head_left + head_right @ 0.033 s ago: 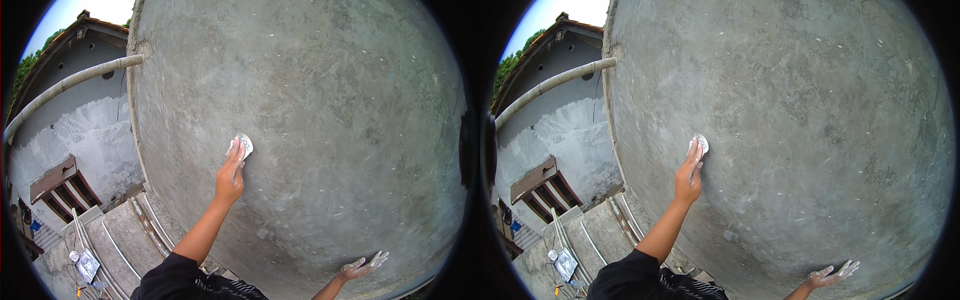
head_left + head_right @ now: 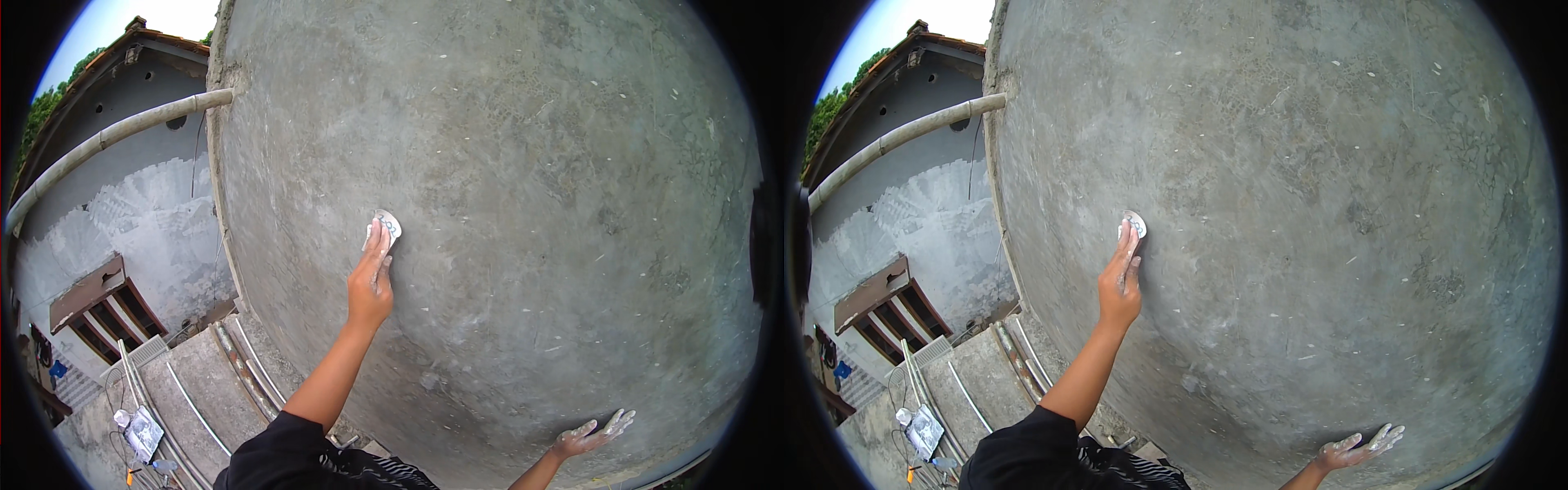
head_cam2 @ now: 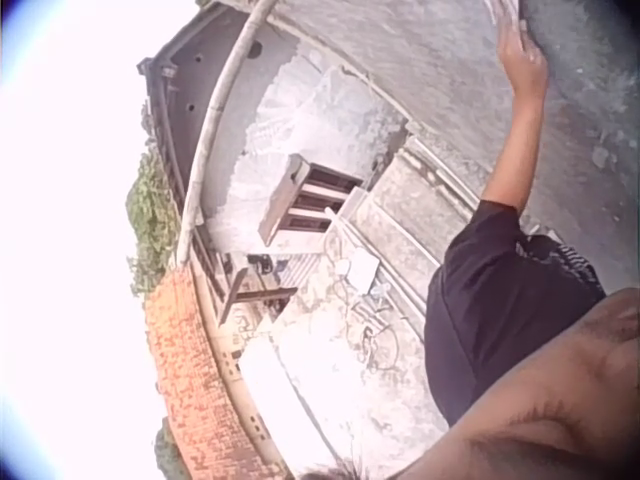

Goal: Sand down a concrete wall using a small piece of sandpaper.

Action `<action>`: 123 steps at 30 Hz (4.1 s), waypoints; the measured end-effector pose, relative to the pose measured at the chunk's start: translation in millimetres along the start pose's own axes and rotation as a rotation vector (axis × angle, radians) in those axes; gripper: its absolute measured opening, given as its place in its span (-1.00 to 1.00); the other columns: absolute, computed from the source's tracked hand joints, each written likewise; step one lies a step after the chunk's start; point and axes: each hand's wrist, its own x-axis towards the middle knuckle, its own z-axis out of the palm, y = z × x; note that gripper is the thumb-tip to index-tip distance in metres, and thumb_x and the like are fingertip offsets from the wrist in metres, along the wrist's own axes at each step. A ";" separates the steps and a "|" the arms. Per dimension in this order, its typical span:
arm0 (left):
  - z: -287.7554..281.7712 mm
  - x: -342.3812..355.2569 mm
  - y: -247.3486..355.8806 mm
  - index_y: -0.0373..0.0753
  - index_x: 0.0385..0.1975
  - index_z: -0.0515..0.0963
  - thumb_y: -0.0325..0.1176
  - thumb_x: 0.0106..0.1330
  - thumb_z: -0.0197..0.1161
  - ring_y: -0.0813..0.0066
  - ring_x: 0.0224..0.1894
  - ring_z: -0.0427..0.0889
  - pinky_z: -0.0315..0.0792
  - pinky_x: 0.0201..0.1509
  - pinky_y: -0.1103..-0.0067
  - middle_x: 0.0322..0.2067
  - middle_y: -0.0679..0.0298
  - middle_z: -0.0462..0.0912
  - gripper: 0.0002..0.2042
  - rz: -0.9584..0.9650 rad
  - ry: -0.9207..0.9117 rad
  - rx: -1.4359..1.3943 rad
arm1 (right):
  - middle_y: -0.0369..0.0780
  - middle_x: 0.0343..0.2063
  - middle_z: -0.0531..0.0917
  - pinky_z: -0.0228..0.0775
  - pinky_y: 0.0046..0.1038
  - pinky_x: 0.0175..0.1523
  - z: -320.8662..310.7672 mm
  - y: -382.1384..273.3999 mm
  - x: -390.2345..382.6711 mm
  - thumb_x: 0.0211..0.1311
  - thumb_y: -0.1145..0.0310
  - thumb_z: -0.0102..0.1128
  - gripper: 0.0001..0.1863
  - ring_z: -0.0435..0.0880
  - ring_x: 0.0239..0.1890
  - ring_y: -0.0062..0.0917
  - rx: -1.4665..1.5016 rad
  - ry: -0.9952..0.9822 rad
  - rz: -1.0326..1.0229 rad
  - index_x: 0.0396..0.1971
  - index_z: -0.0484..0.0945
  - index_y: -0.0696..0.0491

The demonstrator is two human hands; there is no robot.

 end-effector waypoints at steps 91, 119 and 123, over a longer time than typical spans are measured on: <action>-9.0 -31.5 -68.8 -0.30 0.32 0.41 -0.77 0.32 0.04 0.09 0.44 0.30 0.30 0.43 0.37 0.39 -0.02 0.32 -0.47 -0.273 0.274 0.145 | 0.14 0.42 0.23 -0.06 0.00 0.52 0.5 -19.7 -2.2 0.58 0.09 -0.25 -0.39 0.19 0.47 0.04 -0.050 -0.007 -0.023 0.35 0.29 0.28; -6.4 -60.7 -54.8 -0.31 0.33 0.39 -0.73 0.35 0.03 0.05 0.45 0.28 0.26 0.47 0.38 0.40 -0.02 0.30 -0.48 -0.211 0.123 0.134 | 0.13 0.41 0.26 -0.01 0.03 0.50 0.4 -14.3 -2.6 0.60 0.06 -0.26 -0.37 0.21 0.46 0.04 -0.044 0.017 -0.043 0.35 0.29 0.29; -3.0 -64.0 -65.5 -0.29 0.35 0.38 -0.76 0.31 0.03 0.05 0.44 0.29 0.28 0.46 0.35 0.40 -0.01 0.31 -0.44 -0.200 0.113 0.181 | 0.12 0.41 0.26 -0.01 0.02 0.50 0.9 -10.4 -3.3 0.60 0.05 -0.28 -0.37 0.22 0.46 0.03 -0.040 0.018 -0.052 0.35 0.29 0.28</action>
